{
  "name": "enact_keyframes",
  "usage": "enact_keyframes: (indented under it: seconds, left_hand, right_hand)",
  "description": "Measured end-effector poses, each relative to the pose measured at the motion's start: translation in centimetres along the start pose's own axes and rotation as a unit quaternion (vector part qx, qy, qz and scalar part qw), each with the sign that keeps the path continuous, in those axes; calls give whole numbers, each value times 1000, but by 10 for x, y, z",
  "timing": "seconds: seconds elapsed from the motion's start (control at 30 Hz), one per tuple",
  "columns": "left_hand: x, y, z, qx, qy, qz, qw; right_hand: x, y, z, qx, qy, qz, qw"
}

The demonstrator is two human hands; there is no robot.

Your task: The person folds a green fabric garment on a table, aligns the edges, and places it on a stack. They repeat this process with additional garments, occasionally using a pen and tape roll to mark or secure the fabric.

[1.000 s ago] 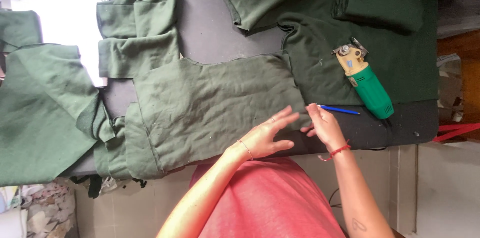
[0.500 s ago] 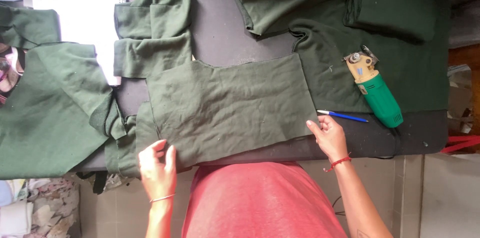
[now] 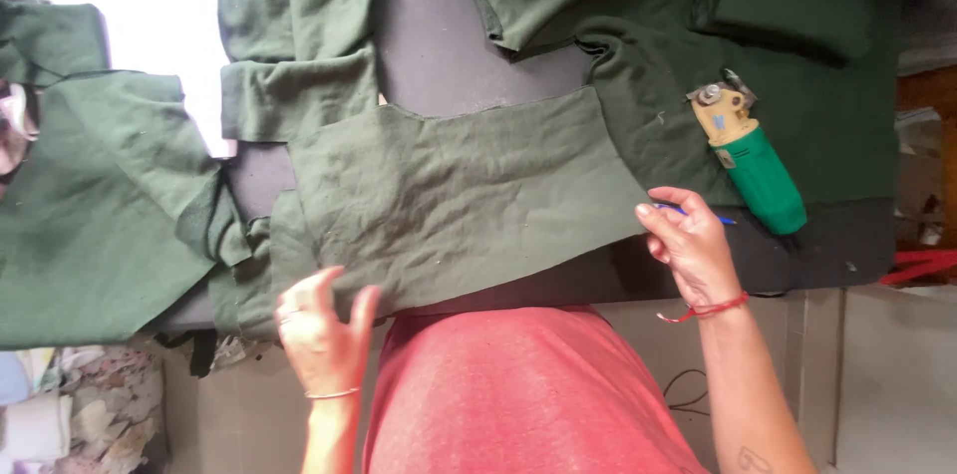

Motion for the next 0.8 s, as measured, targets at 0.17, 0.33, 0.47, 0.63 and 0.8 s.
enact_keyframes:
  seconds: [0.17,0.33,0.47,0.63,0.8]
  left_hand:
    - [-66,14,-20,122,101,-235,959]
    - [-51,15,-37,82,71,-245,964]
    - [-43,14,-31,97,112,-233,961]
    - [-45,13,-28,81,95,-229,965]
    - [-44,14,-34,57,-22,-202,977]
  right_hand:
    - [11,6,-10,26,-90,63,994]
    - [37,13,-21,42,-117,108,986]
    - [44,5,-21,65,-156,142,975]
    - [64,13,-40,47,-141,137,979]
    - [85,26,-54,62,-170,161,970]
Point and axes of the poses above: each hand's wrist, its own y-axis away from the middle knuckle, its own z-axis out of the back of the hand, x = y × z, the point moved 8 cm from there along -y, towards the middle knuckle, and after that the axes turned 5 degrees about -y, right-handed, at the moved point
